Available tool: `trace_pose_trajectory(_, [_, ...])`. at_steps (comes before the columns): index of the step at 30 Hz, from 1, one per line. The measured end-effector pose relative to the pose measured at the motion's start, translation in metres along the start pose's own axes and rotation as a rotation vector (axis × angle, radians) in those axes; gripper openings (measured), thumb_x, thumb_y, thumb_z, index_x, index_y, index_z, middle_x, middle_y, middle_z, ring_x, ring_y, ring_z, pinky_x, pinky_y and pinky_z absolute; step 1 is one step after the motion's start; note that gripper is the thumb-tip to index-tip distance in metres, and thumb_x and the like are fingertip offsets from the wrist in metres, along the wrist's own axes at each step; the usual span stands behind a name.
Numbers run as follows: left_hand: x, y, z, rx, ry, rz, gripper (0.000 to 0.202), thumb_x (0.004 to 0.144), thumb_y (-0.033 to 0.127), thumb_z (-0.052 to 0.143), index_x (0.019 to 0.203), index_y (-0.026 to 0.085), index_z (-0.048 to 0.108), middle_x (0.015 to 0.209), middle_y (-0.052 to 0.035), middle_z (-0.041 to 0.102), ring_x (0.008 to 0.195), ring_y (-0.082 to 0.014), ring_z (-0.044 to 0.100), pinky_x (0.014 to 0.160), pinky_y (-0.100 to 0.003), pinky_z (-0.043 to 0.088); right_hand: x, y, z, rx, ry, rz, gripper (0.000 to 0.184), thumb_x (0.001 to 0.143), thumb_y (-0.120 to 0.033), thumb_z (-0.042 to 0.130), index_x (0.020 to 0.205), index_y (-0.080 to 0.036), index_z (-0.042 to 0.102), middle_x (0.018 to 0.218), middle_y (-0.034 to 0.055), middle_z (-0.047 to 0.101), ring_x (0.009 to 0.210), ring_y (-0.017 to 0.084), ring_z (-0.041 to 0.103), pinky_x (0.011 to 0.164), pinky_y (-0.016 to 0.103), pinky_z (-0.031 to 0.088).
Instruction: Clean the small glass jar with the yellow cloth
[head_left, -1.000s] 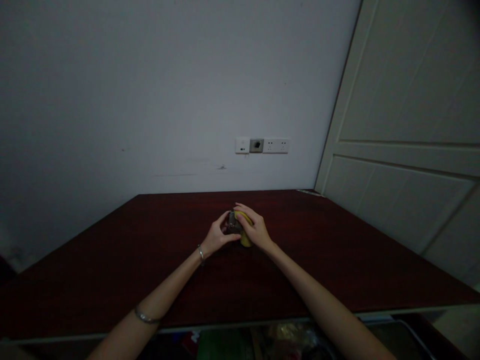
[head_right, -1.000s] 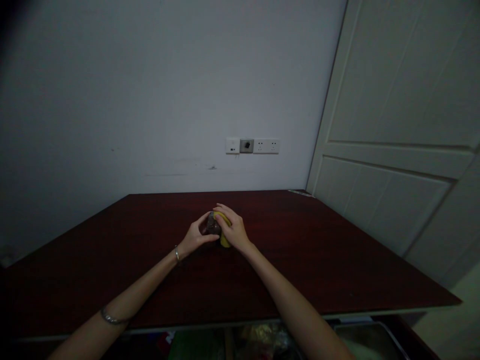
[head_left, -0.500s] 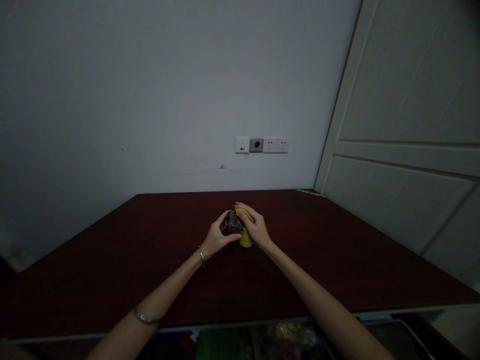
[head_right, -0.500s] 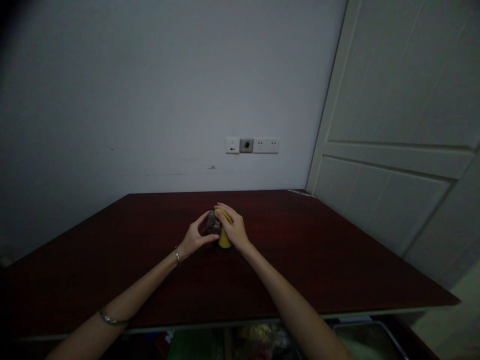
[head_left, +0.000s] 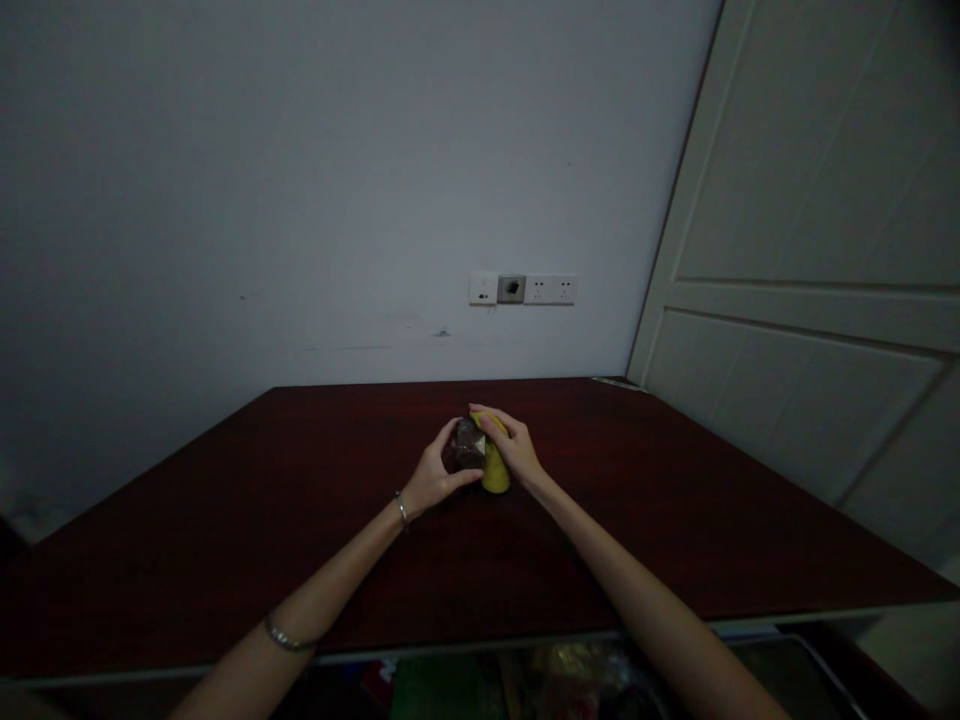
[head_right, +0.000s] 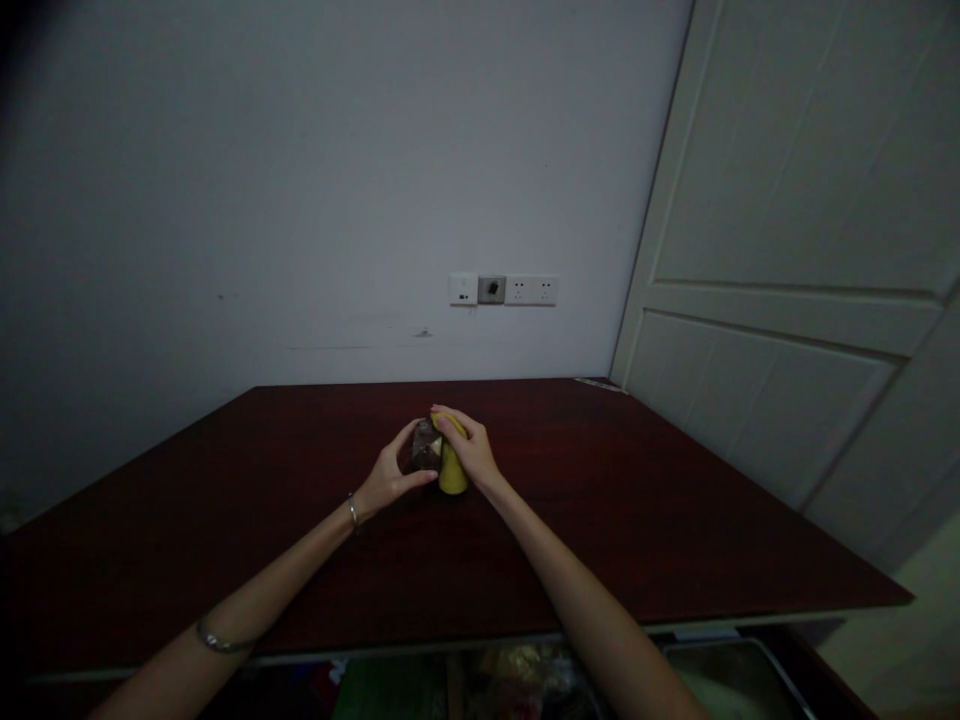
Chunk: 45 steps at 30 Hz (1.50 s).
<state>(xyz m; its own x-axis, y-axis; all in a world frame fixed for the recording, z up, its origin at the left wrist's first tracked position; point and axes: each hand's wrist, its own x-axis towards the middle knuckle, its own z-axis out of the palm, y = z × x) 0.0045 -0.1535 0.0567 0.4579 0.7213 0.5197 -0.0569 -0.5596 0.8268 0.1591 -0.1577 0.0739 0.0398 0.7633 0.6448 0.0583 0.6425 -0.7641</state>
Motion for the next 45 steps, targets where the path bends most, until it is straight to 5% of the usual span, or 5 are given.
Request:
trace_pose_trajectory(8, [0.003, -0.007, -0.004, 0.162, 0.067, 0.001, 0.086, 0.061, 0.032, 0.073, 0.131, 0.012, 0.028, 0.13, -0.017, 0.044, 0.12, -0.0293, 0.043, 0.103, -0.046, 0.032, -0.013, -0.017, 0.0, -0.256, -0.142, -0.322, 0.024, 0.079, -0.024, 0.056, 0.101, -0.024, 0.066, 0.126, 0.0053, 0.053, 0.114, 0.021, 0.051, 0.098, 0.037, 0.039])
trace_pose_trajectory(16, [0.002, -0.006, -0.004, 0.202, 0.02, 0.053, 0.085, 0.059, 0.03, 0.075, 0.13, 0.012, 0.032, 0.132, -0.0167, 0.041, 0.122, -0.0286, 0.04, 0.104, -0.044, 0.03, -0.005, -0.001, 0.003, -0.154, 0.034, -0.141, 0.023, 0.081, -0.031, 0.053, 0.098, -0.022, 0.066, 0.11, 0.0067, 0.063, 0.106, 0.02, 0.056, 0.097, 0.038, 0.04])
trace_pose_trajectory(25, [0.002, -0.01, -0.004, 0.227, 0.057, 0.003, 0.088, 0.057, 0.028, 0.075, 0.131, 0.013, 0.03, 0.133, -0.0179, 0.04, 0.123, -0.0302, 0.038, 0.105, -0.046, 0.027, -0.015, -0.014, 0.001, -0.36, -0.146, -0.365, 0.025, 0.079, -0.025, 0.056, 0.102, -0.026, 0.065, 0.124, 0.0053, 0.054, 0.115, 0.02, 0.049, 0.099, 0.038, 0.037])
trace_pose_trajectory(32, [0.0, -0.009, -0.004, 0.331, 0.025, 0.098, 0.088, 0.057, 0.03, 0.076, 0.131, 0.013, 0.032, 0.134, -0.0185, 0.037, 0.126, -0.0304, 0.034, 0.106, -0.048, 0.023, -0.006, -0.006, 0.002, -0.206, -0.028, -0.169, 0.024, 0.081, -0.031, 0.053, 0.099, -0.022, 0.066, 0.108, 0.0072, 0.063, 0.105, 0.02, 0.056, 0.095, 0.037, 0.041])
trace_pose_trajectory(45, [0.002, -0.008, -0.003, 0.191, 0.06, 0.0, 0.085, 0.058, 0.031, 0.075, 0.129, 0.012, 0.033, 0.131, -0.0171, 0.043, 0.12, -0.0277, 0.042, 0.103, -0.044, 0.031, -0.005, -0.01, -0.003, -0.216, -0.096, -0.219, 0.024, 0.08, -0.029, 0.055, 0.1, -0.023, 0.066, 0.117, 0.0067, 0.059, 0.108, 0.02, 0.054, 0.097, 0.036, 0.04])
